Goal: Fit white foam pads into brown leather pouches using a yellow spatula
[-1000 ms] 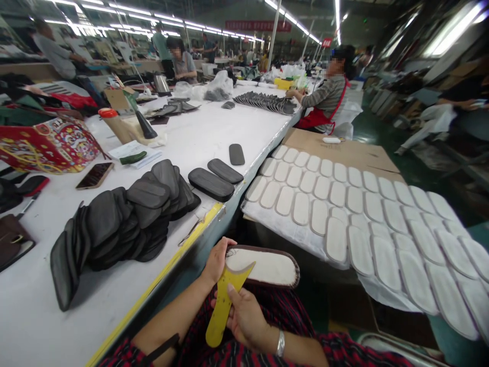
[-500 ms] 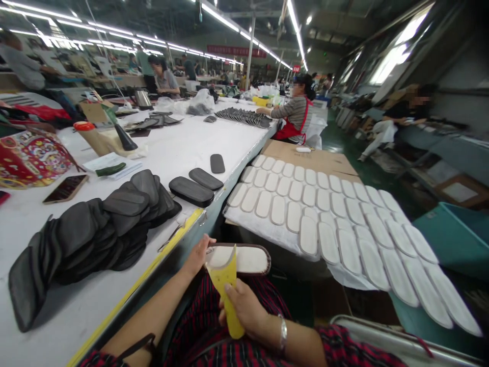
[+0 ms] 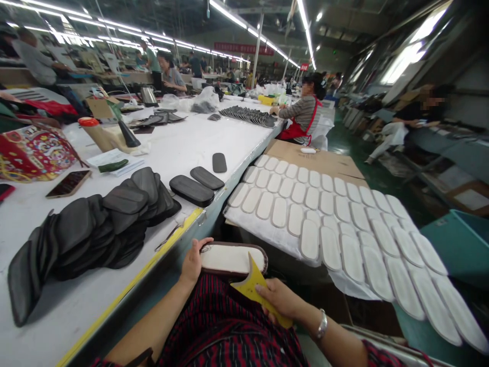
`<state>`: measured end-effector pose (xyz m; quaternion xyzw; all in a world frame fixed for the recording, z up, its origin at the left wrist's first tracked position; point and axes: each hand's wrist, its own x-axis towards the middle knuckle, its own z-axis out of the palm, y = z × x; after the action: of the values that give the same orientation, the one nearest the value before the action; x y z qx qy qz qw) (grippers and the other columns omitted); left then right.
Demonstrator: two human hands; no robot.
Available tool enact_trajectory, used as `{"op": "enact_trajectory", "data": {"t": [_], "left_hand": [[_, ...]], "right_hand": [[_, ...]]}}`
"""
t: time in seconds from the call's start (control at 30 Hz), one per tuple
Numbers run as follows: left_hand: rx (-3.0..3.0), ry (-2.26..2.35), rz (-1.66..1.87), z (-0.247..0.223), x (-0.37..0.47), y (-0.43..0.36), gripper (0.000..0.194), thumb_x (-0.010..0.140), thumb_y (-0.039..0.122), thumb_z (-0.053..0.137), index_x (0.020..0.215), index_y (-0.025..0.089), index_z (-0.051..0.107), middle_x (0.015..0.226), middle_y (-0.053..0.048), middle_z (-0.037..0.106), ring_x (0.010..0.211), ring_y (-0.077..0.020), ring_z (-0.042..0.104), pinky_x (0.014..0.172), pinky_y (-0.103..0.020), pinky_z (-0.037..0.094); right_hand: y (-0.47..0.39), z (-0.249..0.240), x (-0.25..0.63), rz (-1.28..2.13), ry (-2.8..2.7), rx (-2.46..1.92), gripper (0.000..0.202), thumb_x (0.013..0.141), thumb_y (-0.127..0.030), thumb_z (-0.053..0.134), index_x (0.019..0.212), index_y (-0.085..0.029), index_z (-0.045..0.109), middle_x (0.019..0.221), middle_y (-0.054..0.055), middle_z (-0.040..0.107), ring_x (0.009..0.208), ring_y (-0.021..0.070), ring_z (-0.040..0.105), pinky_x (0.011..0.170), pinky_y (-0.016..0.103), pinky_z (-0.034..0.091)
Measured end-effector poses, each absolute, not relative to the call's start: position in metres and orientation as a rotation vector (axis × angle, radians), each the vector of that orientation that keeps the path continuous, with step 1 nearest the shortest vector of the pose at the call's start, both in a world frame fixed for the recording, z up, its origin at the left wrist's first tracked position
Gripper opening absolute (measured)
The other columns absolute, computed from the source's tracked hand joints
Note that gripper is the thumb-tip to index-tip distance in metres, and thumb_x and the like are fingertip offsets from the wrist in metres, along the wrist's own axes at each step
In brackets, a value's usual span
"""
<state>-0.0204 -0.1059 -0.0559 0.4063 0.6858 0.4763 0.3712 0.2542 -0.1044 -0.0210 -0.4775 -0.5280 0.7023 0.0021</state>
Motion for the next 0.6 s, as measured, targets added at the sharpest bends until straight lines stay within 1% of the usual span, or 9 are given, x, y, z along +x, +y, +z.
{"op": "enact_trajectory", "data": {"t": [0.13,0.3,0.47,0.53,0.6], "left_hand": [[1.084,1.824,1.207,-0.053,-0.019,-0.104,0.069,0.085,0.059,0.013,0.103,0.017,0.064,0.106,-0.006,0.066,0.109,-0.0237,0.053,0.103,-0.038,0.031],[1.121,1.839,1.173,-0.053,-0.018,-0.106,0.067,0.086,0.058,0.015,0.105,0.016,0.063,0.111,-0.008,0.064,0.111,-0.0229,0.053,0.104,-0.038,0.031],[1.14,1.809,1.162,-0.056,-0.02,-0.108,0.067,0.087,0.057,0.012,0.108,0.017,0.062,0.111,-0.009,0.064,0.111,-0.0225,0.054,0.103,-0.039,0.033],[1.144,1.776,1.194,-0.057,-0.019,-0.113,0.067,0.087,0.056,0.012,0.115,0.015,0.057,0.114,-0.01,0.063,0.111,-0.0219,0.054,0.102,-0.039,0.035],[1.136,1.788,1.285,-0.057,-0.019,-0.124,0.063,0.088,0.055,0.015,0.126,0.014,0.045,0.123,-0.011,0.057,0.116,-0.0214,0.05,0.104,-0.039,0.033]], "right_hand": [[-0.105,-0.014,0.248,2.226,-1.574,-1.518,0.035,0.085,-0.049,0.042,0.071,-0.017,0.046,0.048,-0.003,0.052,0.032,0.008,0.046,0.031,0.017,0.033],[-0.111,-0.021,0.241,2.231,-1.447,-1.502,0.036,0.086,-0.049,0.041,0.073,-0.015,0.048,0.049,-0.002,0.054,0.032,0.0092,0.048,0.032,0.018,0.036],[-0.116,-0.027,0.216,2.123,-1.32,-1.568,0.034,0.09,-0.044,0.035,0.078,-0.015,0.048,0.045,-0.003,0.052,0.031,0.0106,0.049,0.032,0.019,0.038],[-0.12,-0.029,0.208,2.091,-1.331,-1.583,0.033,0.092,-0.042,0.032,0.078,-0.015,0.047,0.045,-0.003,0.051,0.032,0.0111,0.05,0.032,0.019,0.038],[-0.127,-0.031,0.201,2.111,-1.384,-1.532,0.033,0.092,-0.04,0.03,0.079,-0.015,0.047,0.045,-0.004,0.05,0.032,0.0107,0.049,0.032,0.018,0.037]]}}
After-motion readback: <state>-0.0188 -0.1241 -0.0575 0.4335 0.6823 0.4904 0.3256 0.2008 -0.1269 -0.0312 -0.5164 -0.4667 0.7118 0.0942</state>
